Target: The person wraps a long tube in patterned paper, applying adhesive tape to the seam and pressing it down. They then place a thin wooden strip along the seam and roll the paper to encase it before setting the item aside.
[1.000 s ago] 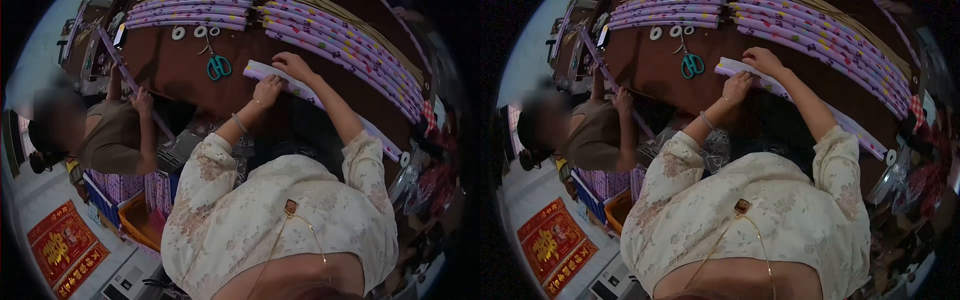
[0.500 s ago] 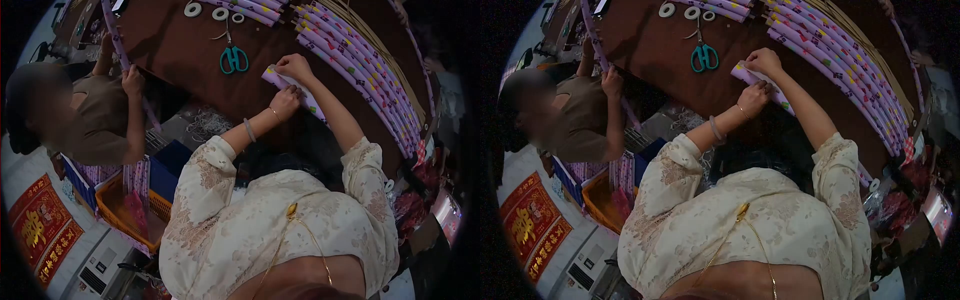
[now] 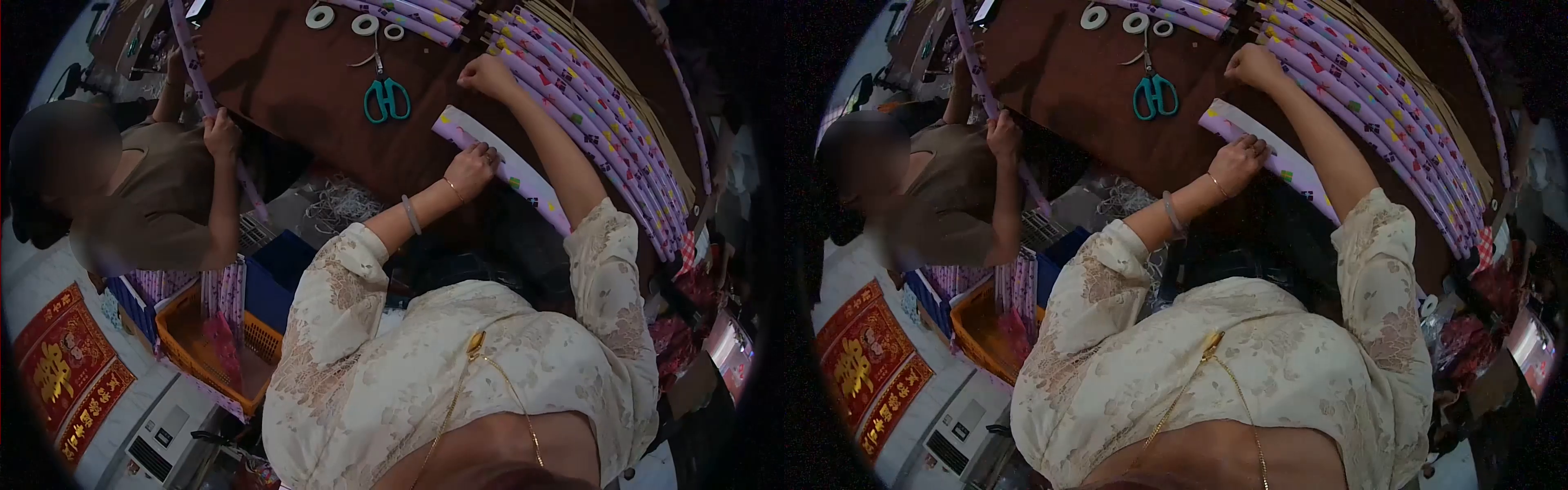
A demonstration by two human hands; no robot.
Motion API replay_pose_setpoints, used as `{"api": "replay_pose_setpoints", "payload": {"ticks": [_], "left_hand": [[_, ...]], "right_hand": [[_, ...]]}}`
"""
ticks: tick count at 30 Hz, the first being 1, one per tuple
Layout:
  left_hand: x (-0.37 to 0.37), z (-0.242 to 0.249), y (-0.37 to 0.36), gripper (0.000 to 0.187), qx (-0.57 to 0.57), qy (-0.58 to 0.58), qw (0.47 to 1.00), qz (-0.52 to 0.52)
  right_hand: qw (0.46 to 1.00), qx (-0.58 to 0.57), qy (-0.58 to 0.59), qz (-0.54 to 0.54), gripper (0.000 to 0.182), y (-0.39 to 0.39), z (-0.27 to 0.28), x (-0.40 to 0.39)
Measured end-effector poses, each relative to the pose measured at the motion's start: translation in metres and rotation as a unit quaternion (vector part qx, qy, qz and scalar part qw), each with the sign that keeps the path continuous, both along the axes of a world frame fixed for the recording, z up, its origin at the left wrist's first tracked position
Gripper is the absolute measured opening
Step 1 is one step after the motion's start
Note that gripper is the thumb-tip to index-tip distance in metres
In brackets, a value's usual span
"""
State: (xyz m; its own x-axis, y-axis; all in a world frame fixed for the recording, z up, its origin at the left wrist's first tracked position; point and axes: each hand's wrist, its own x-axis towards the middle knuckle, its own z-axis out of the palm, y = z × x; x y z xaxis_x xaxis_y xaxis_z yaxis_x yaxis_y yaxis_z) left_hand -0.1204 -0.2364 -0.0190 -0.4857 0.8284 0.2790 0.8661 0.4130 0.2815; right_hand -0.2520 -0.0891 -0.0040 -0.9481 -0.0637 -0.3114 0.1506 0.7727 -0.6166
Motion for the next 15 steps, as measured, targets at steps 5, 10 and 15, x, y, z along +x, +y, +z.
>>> {"api": "replay_pose_setpoints", "payload": {"ticks": [5,10,15], "left_hand": [[-0.001,0.004,-0.003,0.028,-0.024,-0.018,0.999,-0.018],[0.002,0.005,-0.002,0.03,-0.018,-0.02,1.0,-0.012],[0.0,0.003,-0.003,0.03,-0.023,-0.018,0.999,-0.022]], "right_hand": [[0.988,-0.06,0.001,0.143,0.022,-0.004,0.003,0.011],[0.984,0.008,-0.014,0.179,0.021,-0.024,0.001,0.028],[0.981,0.007,-0.023,0.193,0.016,-0.022,-0.003,0.014]]}}
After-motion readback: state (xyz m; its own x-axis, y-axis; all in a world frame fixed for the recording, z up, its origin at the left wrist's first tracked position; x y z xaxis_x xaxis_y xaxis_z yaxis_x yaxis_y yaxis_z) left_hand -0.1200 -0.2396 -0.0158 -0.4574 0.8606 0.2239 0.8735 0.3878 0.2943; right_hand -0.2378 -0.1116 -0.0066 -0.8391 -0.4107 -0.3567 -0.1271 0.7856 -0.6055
